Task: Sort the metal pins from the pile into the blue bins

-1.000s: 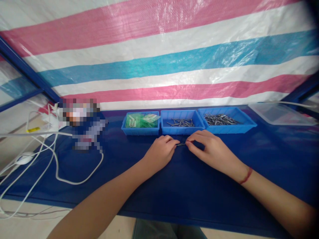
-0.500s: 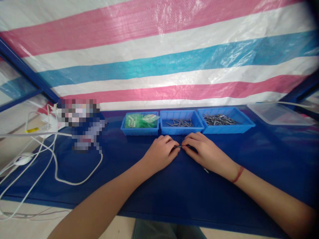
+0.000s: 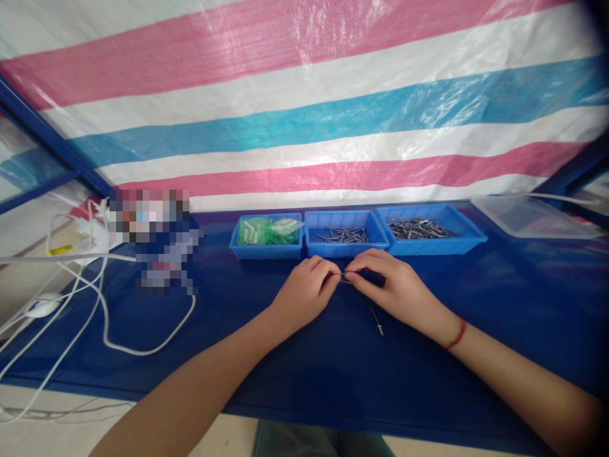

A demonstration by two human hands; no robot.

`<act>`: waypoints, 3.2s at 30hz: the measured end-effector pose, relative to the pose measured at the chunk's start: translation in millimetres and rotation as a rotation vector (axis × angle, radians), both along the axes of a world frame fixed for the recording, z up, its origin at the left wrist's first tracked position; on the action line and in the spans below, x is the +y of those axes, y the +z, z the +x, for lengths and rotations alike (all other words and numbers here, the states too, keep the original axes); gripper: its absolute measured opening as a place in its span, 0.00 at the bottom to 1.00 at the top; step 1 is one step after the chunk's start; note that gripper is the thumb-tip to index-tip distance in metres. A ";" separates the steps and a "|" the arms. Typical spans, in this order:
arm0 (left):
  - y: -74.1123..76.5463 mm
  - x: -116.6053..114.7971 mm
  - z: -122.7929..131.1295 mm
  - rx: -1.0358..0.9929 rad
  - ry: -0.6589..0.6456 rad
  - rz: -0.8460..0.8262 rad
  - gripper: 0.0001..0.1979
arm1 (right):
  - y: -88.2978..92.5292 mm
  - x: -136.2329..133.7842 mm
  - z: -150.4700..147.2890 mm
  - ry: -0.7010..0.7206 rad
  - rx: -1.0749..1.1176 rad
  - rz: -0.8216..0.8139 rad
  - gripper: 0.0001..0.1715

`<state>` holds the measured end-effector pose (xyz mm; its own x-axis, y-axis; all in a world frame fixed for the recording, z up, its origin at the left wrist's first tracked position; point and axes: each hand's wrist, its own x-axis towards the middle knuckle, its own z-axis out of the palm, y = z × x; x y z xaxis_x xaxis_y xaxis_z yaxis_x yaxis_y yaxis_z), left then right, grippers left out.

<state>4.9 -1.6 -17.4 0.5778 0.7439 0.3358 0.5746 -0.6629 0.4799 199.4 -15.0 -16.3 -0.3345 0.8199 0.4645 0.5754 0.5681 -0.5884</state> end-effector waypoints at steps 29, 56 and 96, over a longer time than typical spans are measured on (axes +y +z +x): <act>2.1 1.2 1.3 -0.286 -0.040 -0.146 0.07 | 3.2 -8.4 -6.3 0.008 0.278 -0.037 0.04; -2.9 1.5 -1.6 0.201 -0.016 0.064 0.13 | 4.2 53.1 123.9 -1.009 -0.470 -0.071 0.15; 4.8 -2.1 4.3 -0.445 0.111 -0.344 0.10 | 7.9 -1.4 5.6 0.157 0.153 -0.388 0.15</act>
<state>9.2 -3.7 -12.6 0.3486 0.9014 0.2566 0.3247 -0.3730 0.8692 205.0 -16.4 -8.4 -0.4205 0.8879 0.1865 0.3897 0.3623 -0.8467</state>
